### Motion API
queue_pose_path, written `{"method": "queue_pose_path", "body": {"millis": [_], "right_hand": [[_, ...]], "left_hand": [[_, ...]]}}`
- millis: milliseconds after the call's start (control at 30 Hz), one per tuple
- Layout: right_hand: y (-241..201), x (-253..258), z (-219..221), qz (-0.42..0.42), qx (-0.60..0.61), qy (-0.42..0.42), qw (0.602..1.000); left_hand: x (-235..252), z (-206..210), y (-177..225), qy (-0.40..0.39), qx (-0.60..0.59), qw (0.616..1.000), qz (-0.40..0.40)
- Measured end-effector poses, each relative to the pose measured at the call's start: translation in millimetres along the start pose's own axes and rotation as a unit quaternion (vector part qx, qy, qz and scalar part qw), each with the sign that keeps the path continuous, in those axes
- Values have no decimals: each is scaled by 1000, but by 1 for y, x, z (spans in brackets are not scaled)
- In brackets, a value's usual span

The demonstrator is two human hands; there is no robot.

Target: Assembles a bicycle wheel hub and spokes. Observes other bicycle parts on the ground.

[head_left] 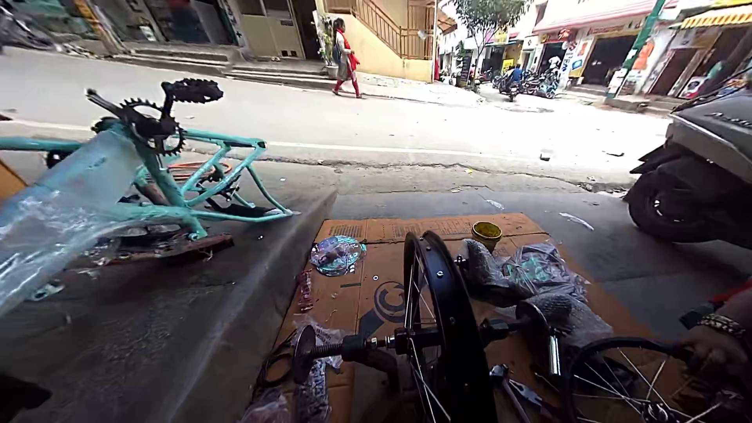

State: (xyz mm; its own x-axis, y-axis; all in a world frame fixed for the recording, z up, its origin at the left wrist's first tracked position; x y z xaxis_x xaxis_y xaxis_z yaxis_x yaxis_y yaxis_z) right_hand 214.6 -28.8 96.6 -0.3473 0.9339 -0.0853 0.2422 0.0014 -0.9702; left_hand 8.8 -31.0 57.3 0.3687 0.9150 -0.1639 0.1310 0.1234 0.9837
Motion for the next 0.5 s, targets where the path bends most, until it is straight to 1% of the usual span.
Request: {"method": "queue_pose_path", "body": {"millis": [33, 100, 200, 267, 333, 400, 500], "right_hand": [[4, 0, -1, 13, 11, -9, 1000], [29, -1, -4, 29, 25, -10, 999], [63, -5, -12, 12, 19, 50, 999], [66, -7, -15, 11, -3, 97, 995], [63, -7, -12, 27, -10, 124, 992], [67, -3, -5, 31, -30, 123, 991], [69, 2, 7, 1, 34, 85, 996]], "left_hand": [[0, -2, -3, 3, 5, 1000, -3], [5, -6, -12, -9, 17, 1000, 2], [15, -12, -21, -31, 45, 998, 25], [18, -12, -21, -32, 66, 997, 29], [20, -9, -17, -22, 89, 996, 7], [21, -6, -12, -10, 112, 994, -13], [22, -5, -8, -4, 146, 989, -12]]}}
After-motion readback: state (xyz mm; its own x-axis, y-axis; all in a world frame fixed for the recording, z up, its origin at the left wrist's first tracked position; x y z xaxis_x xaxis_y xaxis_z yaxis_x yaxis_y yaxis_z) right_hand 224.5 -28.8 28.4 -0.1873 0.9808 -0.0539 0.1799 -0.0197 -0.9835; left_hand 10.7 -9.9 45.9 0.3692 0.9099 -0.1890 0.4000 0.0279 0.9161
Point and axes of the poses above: each hand's wrist, its own x-axis towards the middle knuckle, its own z-axis out of the palm, y = z × x, the point moved 1 cm from there along x, towards the middle knuckle
